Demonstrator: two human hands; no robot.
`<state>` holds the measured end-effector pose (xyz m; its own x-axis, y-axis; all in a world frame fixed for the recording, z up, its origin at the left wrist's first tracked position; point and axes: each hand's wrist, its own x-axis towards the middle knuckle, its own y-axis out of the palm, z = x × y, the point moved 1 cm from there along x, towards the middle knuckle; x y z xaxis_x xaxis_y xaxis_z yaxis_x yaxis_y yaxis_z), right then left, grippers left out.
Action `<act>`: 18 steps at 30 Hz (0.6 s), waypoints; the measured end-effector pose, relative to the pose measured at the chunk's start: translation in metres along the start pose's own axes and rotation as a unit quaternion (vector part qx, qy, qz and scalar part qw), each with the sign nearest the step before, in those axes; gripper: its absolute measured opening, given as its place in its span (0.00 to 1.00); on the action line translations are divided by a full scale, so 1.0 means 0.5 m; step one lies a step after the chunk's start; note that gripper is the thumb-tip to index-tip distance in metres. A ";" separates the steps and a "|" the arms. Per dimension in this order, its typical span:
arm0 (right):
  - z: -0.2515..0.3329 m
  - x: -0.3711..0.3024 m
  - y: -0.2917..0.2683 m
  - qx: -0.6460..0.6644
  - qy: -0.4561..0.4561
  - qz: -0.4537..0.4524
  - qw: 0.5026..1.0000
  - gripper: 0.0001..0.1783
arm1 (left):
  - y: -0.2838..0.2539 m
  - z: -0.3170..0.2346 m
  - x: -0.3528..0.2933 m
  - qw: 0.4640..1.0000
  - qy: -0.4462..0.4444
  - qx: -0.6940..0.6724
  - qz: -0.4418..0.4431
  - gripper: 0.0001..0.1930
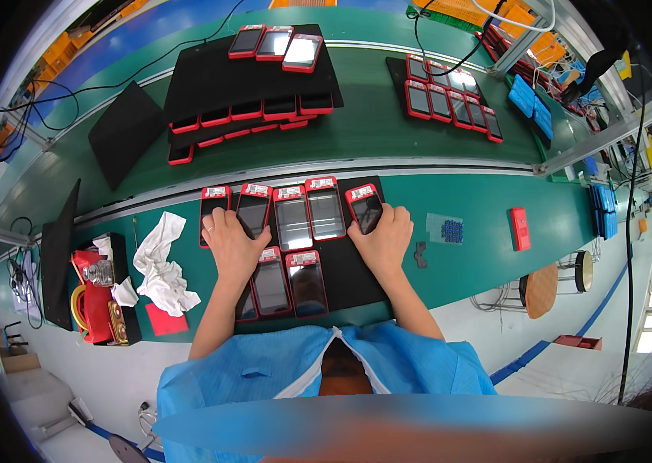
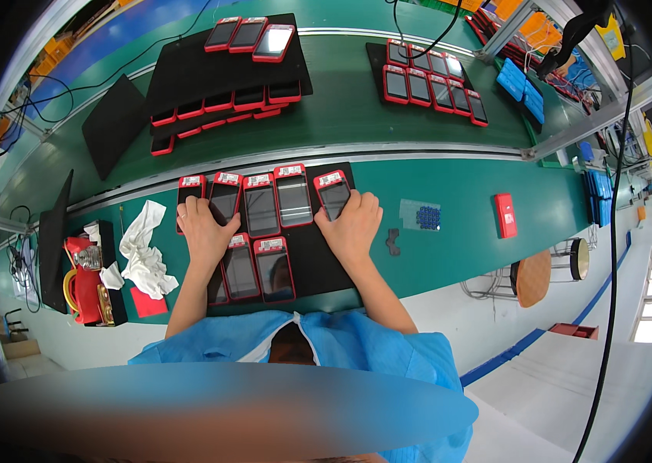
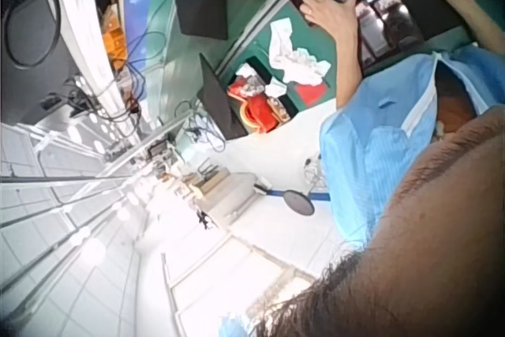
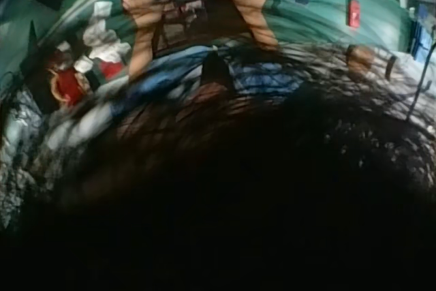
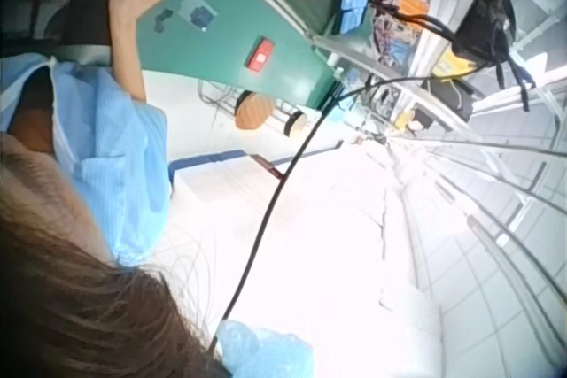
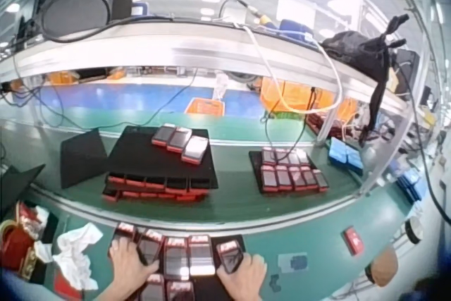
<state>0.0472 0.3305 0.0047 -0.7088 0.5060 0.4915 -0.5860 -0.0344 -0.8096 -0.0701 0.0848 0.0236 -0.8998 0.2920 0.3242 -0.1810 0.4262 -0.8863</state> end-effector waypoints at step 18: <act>0.011 0.037 0.014 0.031 0.015 0.009 0.999 0.30 | -0.001 0.003 0.012 1.000 0.001 0.017 0.017 0.27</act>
<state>0.0278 0.3349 0.0101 -0.7087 0.5297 0.4660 -0.5963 -0.0966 -0.7969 -0.0759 0.0851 0.0252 -0.9053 0.3071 0.2936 -0.1633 0.3863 -0.9078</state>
